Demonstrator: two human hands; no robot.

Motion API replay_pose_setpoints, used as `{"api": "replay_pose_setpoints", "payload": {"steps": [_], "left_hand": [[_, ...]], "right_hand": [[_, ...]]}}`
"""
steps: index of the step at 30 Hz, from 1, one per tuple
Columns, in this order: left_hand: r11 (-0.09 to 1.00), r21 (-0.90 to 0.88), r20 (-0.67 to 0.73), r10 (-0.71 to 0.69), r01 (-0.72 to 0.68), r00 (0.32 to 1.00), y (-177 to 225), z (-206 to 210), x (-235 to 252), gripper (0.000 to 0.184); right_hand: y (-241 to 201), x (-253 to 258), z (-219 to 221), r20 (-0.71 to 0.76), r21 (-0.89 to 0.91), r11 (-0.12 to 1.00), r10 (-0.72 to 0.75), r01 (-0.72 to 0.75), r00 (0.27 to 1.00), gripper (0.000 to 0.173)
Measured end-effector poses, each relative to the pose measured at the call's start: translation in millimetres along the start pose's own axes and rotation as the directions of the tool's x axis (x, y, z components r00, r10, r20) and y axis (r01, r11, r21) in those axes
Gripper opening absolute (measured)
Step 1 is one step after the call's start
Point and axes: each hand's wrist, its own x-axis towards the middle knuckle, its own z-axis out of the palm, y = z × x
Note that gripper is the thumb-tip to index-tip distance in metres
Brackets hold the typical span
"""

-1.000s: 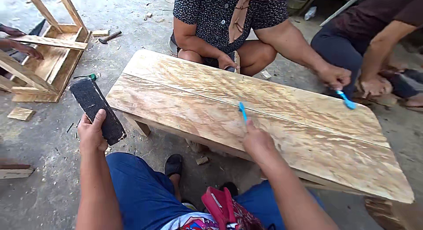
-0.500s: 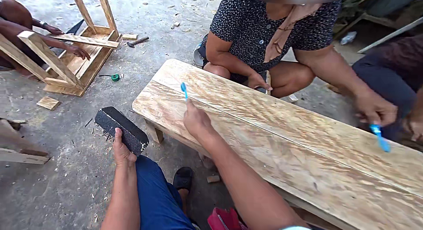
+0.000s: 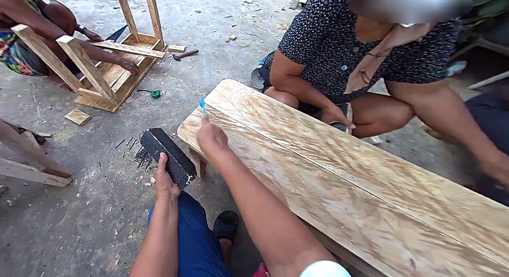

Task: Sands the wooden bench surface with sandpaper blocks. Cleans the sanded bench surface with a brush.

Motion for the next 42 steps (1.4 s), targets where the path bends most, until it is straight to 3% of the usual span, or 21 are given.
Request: {"api": "replay_pose_setpoints", "payload": {"steps": [2,6,7,11,13,17,19,24,29,34,39,42], "left_hand": [[1.000,-0.003,-0.014,0.003,-0.003,1.000,-1.0,-2.7,0.1,0.033],[1.000,-0.024,-0.040,0.001,-0.002,0.999,-1.9,-1.9,3.0,0.031],[1.000,-0.026,-0.045,-0.004,0.003,0.999,-1.4,-1.2,2.3,0.032],[1.000,-0.026,-0.028,-0.003,0.002,1.000,3.8,-2.7,-1.9,0.032],[1.000,-0.014,-0.013,0.001,-0.002,1.000,3.6,-7.5,-3.4,0.032],[1.000,-0.003,-0.012,0.022,-0.022,1.000,7.5,-7.7,-5.9,0.032],[1.000,0.009,-0.009,0.026,-0.026,1.000,9.8,-10.1,-7.3,0.032],[0.998,0.051,-0.015,0.043,-0.042,0.999,13.0,-18.3,-10.9,0.031],[0.997,0.047,-0.044,0.061,-0.059,0.997,12.6,-17.2,-11.0,0.030],[0.996,0.069,-0.011,0.052,-0.051,0.999,13.3,-16.1,-13.4,0.030],[0.996,0.074,-0.015,0.044,-0.043,0.999,11.5,-12.1,-14.0,0.029],[0.997,0.080,0.003,0.023,-0.023,1.000,9.7,-13.7,-12.6,0.029]], "right_hand": [[17.5,8.3,-5.0,-0.007,-0.042,0.992,0.118,-0.118,0.993,0.054],[17.0,-16.9,12.6,0.148,-0.056,0.984,-0.159,0.169,0.976,0.051],[20.1,-27.4,12.8,0.146,-0.063,0.982,-0.168,0.179,0.975,0.051],[57.7,-46.2,-4.2,-0.047,-0.086,0.991,0.094,-0.098,0.994,0.054],[58.3,-52.1,1.7,0.011,-0.092,0.986,0.143,-0.141,0.990,0.058],[29.2,-73.9,30.1,0.243,-0.027,0.983,-0.167,0.179,0.956,0.055],[33.3,-85.4,28.2,0.264,-0.003,0.975,-0.212,0.220,0.941,0.054],[59.4,-96.7,10.2,0.178,-0.082,0.997,0.021,-0.006,0.984,0.055],[31.8,-81.6,18.6,0.247,-0.010,0.994,-0.106,0.112,0.963,0.051],[25.6,-101.8,-7.3,0.270,-0.179,0.983,0.008,0.042,0.963,0.046],[20.3,-88.8,4.8,0.266,-0.120,0.985,-0.086,0.121,0.960,0.045],[24.6,-101.2,-11.3,0.224,-0.173,0.984,0.001,0.039,0.975,0.040]]}}
